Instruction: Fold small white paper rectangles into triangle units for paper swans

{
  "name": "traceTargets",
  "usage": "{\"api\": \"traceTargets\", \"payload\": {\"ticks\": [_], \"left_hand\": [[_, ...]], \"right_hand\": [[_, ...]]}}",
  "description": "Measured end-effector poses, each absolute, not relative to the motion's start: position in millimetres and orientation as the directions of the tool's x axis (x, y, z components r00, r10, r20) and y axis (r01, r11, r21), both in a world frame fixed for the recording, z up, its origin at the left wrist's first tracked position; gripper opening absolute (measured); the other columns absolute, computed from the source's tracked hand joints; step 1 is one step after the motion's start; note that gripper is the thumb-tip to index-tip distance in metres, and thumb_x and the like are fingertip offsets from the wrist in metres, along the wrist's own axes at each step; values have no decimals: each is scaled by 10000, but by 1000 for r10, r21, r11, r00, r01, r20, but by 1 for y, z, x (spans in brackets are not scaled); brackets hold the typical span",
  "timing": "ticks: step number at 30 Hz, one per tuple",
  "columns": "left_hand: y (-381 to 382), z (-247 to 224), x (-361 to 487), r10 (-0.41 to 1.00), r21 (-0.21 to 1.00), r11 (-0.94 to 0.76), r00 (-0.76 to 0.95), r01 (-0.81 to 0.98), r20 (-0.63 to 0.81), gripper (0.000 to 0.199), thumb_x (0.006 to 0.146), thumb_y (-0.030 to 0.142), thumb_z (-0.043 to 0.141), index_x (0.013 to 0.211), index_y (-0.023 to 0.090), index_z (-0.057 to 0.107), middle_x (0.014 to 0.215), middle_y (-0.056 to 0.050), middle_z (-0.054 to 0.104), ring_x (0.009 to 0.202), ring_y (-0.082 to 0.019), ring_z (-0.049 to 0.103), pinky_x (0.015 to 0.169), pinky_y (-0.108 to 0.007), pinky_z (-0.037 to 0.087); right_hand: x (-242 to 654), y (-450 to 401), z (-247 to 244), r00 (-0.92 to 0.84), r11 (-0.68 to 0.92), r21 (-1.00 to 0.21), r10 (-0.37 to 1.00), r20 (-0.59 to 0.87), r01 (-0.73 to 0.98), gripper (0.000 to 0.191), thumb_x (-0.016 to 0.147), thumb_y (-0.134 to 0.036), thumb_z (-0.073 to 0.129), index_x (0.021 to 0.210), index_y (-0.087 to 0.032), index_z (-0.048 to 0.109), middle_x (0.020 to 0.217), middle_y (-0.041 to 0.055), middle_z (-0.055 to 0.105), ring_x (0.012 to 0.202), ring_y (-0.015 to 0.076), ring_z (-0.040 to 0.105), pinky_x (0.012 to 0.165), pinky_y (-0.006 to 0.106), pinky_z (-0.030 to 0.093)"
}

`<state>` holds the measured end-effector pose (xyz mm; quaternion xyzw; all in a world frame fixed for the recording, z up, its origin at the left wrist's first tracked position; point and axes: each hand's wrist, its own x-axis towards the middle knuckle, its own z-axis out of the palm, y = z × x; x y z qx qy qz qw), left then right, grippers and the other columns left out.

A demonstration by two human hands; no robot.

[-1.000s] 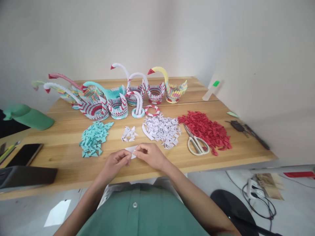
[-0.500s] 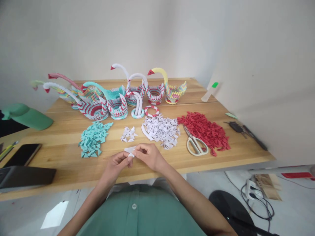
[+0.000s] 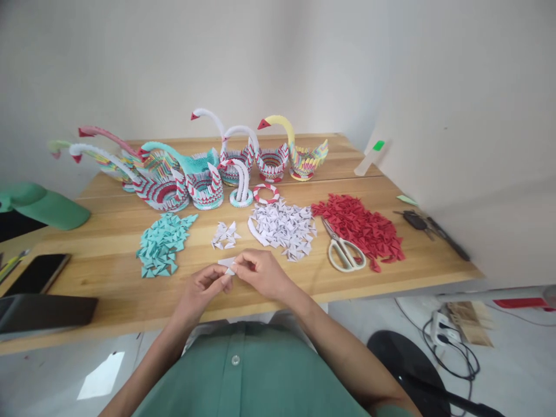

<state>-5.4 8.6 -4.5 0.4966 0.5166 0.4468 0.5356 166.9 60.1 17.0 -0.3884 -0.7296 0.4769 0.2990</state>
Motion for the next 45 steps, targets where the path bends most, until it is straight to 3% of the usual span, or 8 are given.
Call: {"api": "traceTargets", "payload": {"ticks": [5, 13, 19, 22, 27, 37, 45], "left_hand": [[9, -2, -10, 998, 993, 17, 60, 118, -24, 228, 836, 322, 583, 670, 168, 611, 635, -6, 607, 626, -142, 542, 640, -247, 423], [10, -1, -12, 993, 957, -98, 88, 274, 77, 218, 852, 275, 575, 671, 166, 629, 651, -9, 631, 648, -146, 560, 653, -242, 417], [4, 1, -16, 976, 1000, -2, 218, 10, 0, 228, 867, 353, 572, 811, 159, 679, 706, -28, 689, 658, -154, 613, 669, -259, 473], [1, -2, -15, 980, 998, 23, 199, -50, -12, 194, 824, 345, 636, 808, 160, 694, 681, -23, 696, 648, -154, 620, 650, -252, 477], [1, -6, -9, 991, 1000, -6, 133, 4, 6, 191, 797, 305, 655, 680, 159, 695, 639, -23, 695, 631, -153, 617, 643, -245, 467], [-2, -6, -6, 997, 992, -38, 65, 122, 30, 156, 818, 297, 635, 744, 174, 697, 662, -4, 694, 659, -146, 614, 667, -236, 446], [-1, -6, -9, 992, 964, -121, 49, 237, 112, 266, 857, 280, 584, 615, 170, 584, 588, 12, 593, 589, -131, 543, 612, -239, 420]], "right_hand": [[166, 59, 17, -525, 272, -918, 847, 86, 288, 170, 844, -241, 582, 693, -163, 601, 639, -33, 518, 583, 95, 430, 544, 216, 331], [169, 60, 16, -554, 170, -952, 833, 1, 254, 184, 836, -294, 596, 711, -159, 605, 603, -49, 462, 557, 88, 367, 516, 219, 274], [173, 58, 21, -542, 44, -986, 839, -50, 160, 227, 824, -351, 608, 713, -156, 579, 594, -54, 408, 553, 89, 327, 515, 230, 247], [173, 58, 23, -551, -11, -993, 831, -75, 118, 246, 817, -371, 614, 705, -156, 572, 596, -52, 404, 555, 91, 318, 518, 236, 237], [171, 55, 20, -580, 32, -994, 814, -32, 101, 249, 832, -361, 608, 689, -163, 558, 595, -57, 379, 556, 90, 306, 522, 241, 227], [169, 47, 22, -524, 134, -976, 851, 26, 169, 209, 832, -289, 591, 671, -165, 543, 592, -54, 420, 548, 87, 338, 504, 230, 257], [161, 50, 22, -521, 120, -977, 854, 12, 176, 202, 815, -296, 606, 671, -163, 559, 585, -54, 434, 542, 84, 350, 504, 225, 258]]}}
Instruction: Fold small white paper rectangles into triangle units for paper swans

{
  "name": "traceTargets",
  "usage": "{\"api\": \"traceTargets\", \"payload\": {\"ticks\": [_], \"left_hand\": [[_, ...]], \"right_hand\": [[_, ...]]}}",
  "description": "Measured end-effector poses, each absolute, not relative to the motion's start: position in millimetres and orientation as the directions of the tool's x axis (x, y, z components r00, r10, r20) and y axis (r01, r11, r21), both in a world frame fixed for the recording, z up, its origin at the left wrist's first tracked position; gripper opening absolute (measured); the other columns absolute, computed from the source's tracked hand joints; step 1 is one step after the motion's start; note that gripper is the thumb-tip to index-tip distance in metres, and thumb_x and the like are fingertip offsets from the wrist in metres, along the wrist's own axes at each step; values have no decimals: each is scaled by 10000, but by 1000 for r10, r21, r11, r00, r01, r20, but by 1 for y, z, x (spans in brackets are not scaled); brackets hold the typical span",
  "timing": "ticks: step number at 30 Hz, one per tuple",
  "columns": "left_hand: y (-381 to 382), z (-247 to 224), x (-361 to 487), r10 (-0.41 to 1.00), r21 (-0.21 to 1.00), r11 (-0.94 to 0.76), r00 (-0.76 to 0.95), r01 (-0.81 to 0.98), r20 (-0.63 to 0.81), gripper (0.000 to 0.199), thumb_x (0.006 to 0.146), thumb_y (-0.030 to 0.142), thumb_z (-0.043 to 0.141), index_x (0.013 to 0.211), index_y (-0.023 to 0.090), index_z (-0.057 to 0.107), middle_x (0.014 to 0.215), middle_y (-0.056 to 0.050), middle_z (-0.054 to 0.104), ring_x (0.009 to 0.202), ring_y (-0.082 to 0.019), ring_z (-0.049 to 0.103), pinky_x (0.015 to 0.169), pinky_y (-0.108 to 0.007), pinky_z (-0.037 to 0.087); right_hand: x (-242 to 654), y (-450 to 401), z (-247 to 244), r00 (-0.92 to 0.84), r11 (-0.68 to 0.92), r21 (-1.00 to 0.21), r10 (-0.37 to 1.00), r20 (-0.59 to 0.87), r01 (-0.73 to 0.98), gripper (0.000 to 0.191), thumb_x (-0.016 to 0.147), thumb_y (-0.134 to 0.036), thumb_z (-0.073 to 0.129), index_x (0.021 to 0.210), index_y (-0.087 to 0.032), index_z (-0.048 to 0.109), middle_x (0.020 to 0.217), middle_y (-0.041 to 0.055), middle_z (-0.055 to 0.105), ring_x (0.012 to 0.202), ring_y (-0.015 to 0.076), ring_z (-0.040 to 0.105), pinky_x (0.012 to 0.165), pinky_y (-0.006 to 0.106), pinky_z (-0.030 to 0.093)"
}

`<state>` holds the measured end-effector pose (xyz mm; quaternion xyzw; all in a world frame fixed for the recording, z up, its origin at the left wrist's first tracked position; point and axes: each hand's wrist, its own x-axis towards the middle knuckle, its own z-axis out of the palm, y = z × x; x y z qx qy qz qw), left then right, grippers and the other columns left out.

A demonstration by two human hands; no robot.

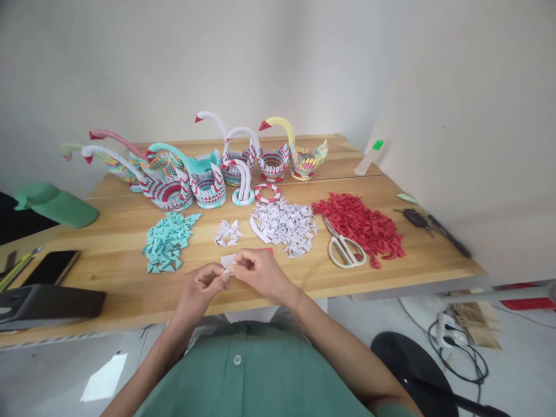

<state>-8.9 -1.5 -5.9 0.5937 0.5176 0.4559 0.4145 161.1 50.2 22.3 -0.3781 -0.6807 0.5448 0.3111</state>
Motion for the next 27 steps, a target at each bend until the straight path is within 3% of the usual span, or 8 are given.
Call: {"api": "traceTargets", "payload": {"ticks": [2, 4, 8, 10, 13, 21, 24, 27], "left_hand": [[-2, -5, -10, 986, 933, -168, 39, 317, 164, 229, 863, 282, 589, 663, 173, 601, 618, 4, 615, 608, -142, 567, 618, -250, 433], [-3, -5, -13, 953, 849, -271, 1, 454, 304, 140, 840, 267, 639, 733, 178, 625, 651, -2, 637, 632, -155, 585, 635, -269, 439], [-2, -5, -19, 758, 542, -545, 101, 639, 644, 82, 813, 149, 679, 785, 191, 614, 685, -6, 669, 651, -158, 589, 670, -305, 421], [0, -4, -21, 677, 433, -631, 186, 643, 712, 108, 815, 95, 663, 821, 192, 615, 740, -22, 696, 694, -161, 601, 693, -318, 421], [4, 1, -22, 631, 362, -673, 245, 645, 736, 134, 818, 66, 647, 861, 191, 628, 784, -42, 709, 720, -165, 598, 698, -323, 425], [7, 3, -24, 671, 360, -665, 312, 655, 672, 135, 858, 87, 569, 866, 211, 623, 803, -42, 710, 737, -173, 598, 750, -333, 429], [4, 1, -22, 763, 459, -592, 277, 662, 585, 106, 885, 132, 540, 842, 205, 604, 780, -44, 690, 743, -182, 588, 748, -334, 417], [0, 1, -17, 877, 644, -444, 155, 623, 455, 105, 881, 159, 531, 801, 199, 586, 784, -41, 670, 765, -186, 594, 740, -314, 422]], "right_hand": [[162, 53, 20, -515, 68, -985, 857, -23, 156, 226, 819, -322, 611, 666, -163, 561, 577, -57, 428, 530, 81, 342, 501, 228, 245], [163, 55, 18, -506, 7, -990, 860, -65, 139, 248, 825, -345, 612, 664, -163, 564, 570, -56, 444, 521, 81, 354, 504, 231, 248], [162, 56, 16, -496, -71, -992, 861, -113, 101, 262, 825, -362, 620, 662, -163, 568, 563, -45, 499, 519, 90, 402, 524, 238, 281], [160, 55, 18, -501, -89, -991, 856, -126, 97, 263, 819, -366, 627, 662, -163, 570, 559, -45, 497, 521, 92, 405, 530, 241, 285], [158, 55, 21, -508, -102, -989, 849, -143, 108, 272, 806, -372, 636, 650, -162, 564, 555, -48, 478, 522, 91, 394, 529, 243, 273], [157, 55, 20, -542, -64, -990, 831, -125, 130, 289, 817, -393, 621, 650, -170, 544, 560, -56, 431, 524, 89, 356, 520, 244, 249], [158, 55, 20, -554, -8, -987, 827, -98, 162, 322, 852, -423, 578, 655, -171, 539, 578, -46, 452, 544, 96, 379, 529, 240, 271], [159, 56, 19, -561, 85, -976, 827, -43, 200, 355, 889, -432, 528, 649, -171, 527, 591, -38, 461, 562, 99, 398, 541, 235, 287]]}}
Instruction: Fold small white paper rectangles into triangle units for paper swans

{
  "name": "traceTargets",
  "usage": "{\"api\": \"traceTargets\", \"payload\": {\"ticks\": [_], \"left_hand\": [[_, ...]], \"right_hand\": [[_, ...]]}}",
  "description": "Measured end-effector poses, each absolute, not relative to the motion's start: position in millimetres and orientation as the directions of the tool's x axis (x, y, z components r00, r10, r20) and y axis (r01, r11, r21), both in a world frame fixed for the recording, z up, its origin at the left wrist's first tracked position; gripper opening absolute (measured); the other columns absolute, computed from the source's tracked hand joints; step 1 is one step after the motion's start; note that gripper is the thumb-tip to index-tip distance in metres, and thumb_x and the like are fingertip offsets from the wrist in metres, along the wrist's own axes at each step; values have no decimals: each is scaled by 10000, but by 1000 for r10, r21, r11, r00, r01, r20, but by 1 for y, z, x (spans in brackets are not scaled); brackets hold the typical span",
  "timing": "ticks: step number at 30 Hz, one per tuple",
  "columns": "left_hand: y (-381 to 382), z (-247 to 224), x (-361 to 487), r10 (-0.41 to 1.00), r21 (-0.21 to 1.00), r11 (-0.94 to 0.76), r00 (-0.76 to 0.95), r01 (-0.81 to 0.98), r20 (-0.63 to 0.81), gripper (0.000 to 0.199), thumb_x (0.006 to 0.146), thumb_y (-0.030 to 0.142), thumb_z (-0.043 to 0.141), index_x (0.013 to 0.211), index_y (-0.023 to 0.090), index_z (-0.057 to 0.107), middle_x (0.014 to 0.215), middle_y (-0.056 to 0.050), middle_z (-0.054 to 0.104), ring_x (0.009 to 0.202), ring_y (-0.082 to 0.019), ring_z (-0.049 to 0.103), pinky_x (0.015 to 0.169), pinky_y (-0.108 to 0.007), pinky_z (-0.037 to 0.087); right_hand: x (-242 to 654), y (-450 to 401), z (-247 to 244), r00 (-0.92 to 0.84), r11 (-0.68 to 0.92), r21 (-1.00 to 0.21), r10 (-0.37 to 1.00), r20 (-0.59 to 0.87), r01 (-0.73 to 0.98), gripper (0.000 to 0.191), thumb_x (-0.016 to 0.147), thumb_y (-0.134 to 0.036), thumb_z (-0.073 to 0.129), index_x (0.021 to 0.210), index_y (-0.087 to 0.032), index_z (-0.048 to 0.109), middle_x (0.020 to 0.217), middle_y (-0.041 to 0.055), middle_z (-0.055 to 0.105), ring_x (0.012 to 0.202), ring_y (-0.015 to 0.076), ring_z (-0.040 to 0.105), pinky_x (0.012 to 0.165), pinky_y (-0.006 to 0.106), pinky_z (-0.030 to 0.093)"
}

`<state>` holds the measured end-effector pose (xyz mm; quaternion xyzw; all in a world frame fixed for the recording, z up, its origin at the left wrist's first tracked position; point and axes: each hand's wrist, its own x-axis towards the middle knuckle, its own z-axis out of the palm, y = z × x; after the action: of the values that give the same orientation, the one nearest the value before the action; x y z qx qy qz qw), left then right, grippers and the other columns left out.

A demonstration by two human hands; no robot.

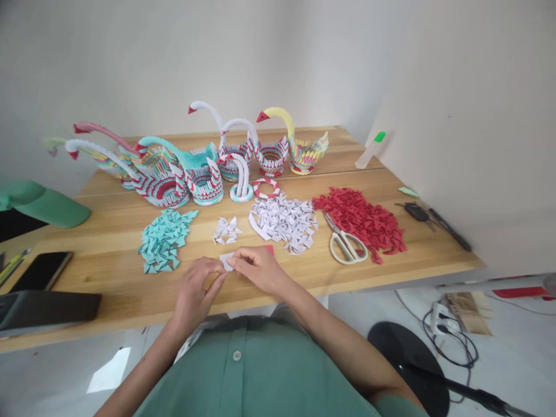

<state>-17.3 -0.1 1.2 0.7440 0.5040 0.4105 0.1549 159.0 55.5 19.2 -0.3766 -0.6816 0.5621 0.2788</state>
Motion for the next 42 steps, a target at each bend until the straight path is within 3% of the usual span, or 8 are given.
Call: {"api": "traceTargets", "payload": {"ticks": [4, 9, 14, 20, 26, 33, 38, 42], "left_hand": [[-3, 2, -12, 980, 872, -160, -32, 463, 197, 59, 843, 223, 572, 803, 188, 599, 751, -18, 646, 734, -172, 590, 707, -268, 437], [2, -1, -12, 999, 969, 6, -34, 248, 3, 185, 834, 290, 577, 690, 175, 568, 631, 16, 550, 618, -132, 498, 611, -234, 397], [7, -4, -12, 995, 996, 39, -91, 86, -31, 211, 820, 301, 599, 661, 172, 551, 593, 30, 511, 589, -118, 457, 590, -226, 378], [7, -6, -4, 995, 997, 61, -84, 54, -56, 224, 805, 328, 606, 653, 176, 544, 587, 37, 499, 580, -114, 445, 577, -221, 370], [8, -5, 0, 996, 995, 86, -17, 45, -85, 252, 800, 373, 618, 660, 172, 557, 601, 27, 517, 598, -123, 471, 599, -231, 388], [10, -7, -2, 990, 992, 126, -60, -29, -127, 266, 777, 378, 647, 631, 169, 572, 589, 21, 547, 593, -123, 482, 604, -233, 399], [10, -10, 0, 990, 993, 121, -79, 6, -120, 271, 777, 378, 640, 617, 176, 557, 576, 29, 523, 574, -120, 466, 580, -229, 381], [10, -9, -1, 988, 994, 110, -108, -7, -110, 265, 774, 375, 647, 622, 174, 566, 564, 32, 514, 558, -115, 459, 564, -224, 377]], "right_hand": [[158, 56, 18, -567, 159, -960, 824, 1, 230, 330, 907, -394, 514, 669, -167, 540, 601, -39, 463, 565, 96, 398, 534, 226, 283], [159, 58, 18, -570, 198, -945, 822, 14, 262, 350, 919, -400, 506, 665, -163, 551, 590, -43, 445, 562, 96, 394, 530, 224, 276], [168, 61, 13, -555, 141, -974, 832, 20, 176, 408, 948, -480, 438, 756, -162, 606, 720, 13, 576, 691, 139, 511, 650, 249, 375], [163, 55, -2, -526, -46, -996, 847, -81, 78, 296, 832, -464, 628, 827, -171, 590, 662, -41, 488, 588, 99, 403, 539, 221, 292], [160, 53, 1, -515, -35, -996, 854, -75, 88, 314, 832, -448, 612, 711, -170, 531, 606, -59, 409, 551, 89, 336, 517, 229, 244], [162, 56, 0, -515, -111, -993, 850, -112, 32, 354, 839, -492, 597, 728, -156, 576, 653, -8, 561, 580, 109, 471, 572, 239, 357], [163, 55, 1, -434, -39, -997, 898, -66, 71, 366, 853, -456, 591, 633, -168, 543, 585, -29, 507, 549, 101, 427, 544, 235, 330], [161, 53, 1, -463, -110, -994, 882, -93, -10, 349, 827, -500, 610, 718, -170, 573, 620, -21, 551, 560, 108, 471, 558, 240, 365]]}}
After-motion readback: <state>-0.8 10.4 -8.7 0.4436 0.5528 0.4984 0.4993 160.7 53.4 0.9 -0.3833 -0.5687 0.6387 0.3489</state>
